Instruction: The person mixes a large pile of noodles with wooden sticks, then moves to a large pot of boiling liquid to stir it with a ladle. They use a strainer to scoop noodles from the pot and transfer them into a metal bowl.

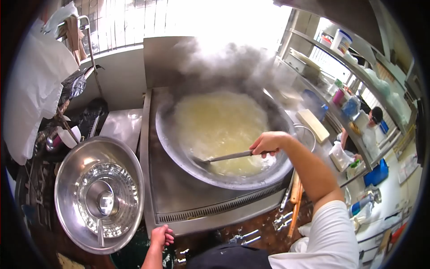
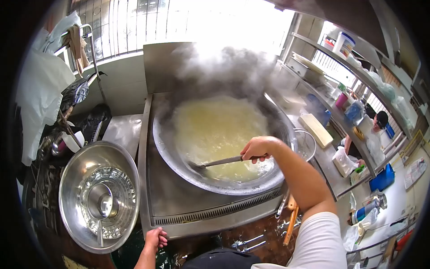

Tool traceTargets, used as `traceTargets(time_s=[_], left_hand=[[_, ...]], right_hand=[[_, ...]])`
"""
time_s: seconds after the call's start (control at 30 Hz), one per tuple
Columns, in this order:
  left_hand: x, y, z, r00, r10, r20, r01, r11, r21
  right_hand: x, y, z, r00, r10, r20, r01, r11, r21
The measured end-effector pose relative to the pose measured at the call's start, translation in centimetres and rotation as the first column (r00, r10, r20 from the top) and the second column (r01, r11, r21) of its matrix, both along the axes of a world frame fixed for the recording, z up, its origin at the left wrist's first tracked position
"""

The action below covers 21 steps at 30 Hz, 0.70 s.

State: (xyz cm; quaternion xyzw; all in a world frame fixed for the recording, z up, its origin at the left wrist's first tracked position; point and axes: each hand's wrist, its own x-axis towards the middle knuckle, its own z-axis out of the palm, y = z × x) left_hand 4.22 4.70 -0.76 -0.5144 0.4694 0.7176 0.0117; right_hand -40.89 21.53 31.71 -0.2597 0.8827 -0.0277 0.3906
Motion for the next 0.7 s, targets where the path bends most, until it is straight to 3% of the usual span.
traceTargets(time_s=[0.23, 0.3, 0.33, 0.4, 0.5, 0.57, 0.7], left_hand=[[-0.2, 0.8, 0.6, 0.995, 0.090, 0.040, -0.090, 0.996, -0.007], [-0.3, 0.9, 0.9, 0.992, 0.113, 0.056, -0.114, 0.994, -0.001], [-0.2, 0.9, 1.0, 0.990, 0.127, 0.058, -0.128, 0.992, 0.000], [-0.3, 1.0, 1.0, 0.987, 0.146, 0.074, -0.146, 0.989, 0.005], [0.1, 1.0, 0.8, 0.981, 0.174, 0.091, -0.174, 0.985, 0.002], [0.1, 1.0, 0.8, 0.980, 0.171, 0.098, -0.171, 0.985, -0.007], [0.0, 0.6, 0.7, 0.984, 0.141, 0.105, -0.139, 0.990, -0.023]], right_hand=[[-5.2, -8.8, -8.3, 0.974, 0.116, -0.195, -0.125, 0.992, -0.033], [-8.5, -12.0, -11.0, 0.913, 0.203, -0.354, -0.172, 0.978, 0.117], [-9.8, -13.4, -11.8, 0.884, 0.207, -0.420, -0.184, 0.978, 0.095], [-12.0, -15.9, -12.0, 0.873, 0.142, -0.467, -0.104, 0.989, 0.107], [-15.2, -16.9, -15.1, 0.898, 0.001, -0.439, -0.012, 1.000, -0.024], [-16.2, -16.3, -18.4, 0.851, -0.190, -0.489, 0.072, 0.966, -0.250], [-14.1, -13.1, -19.8, 0.825, -0.160, -0.541, 0.046, 0.975, -0.218]])
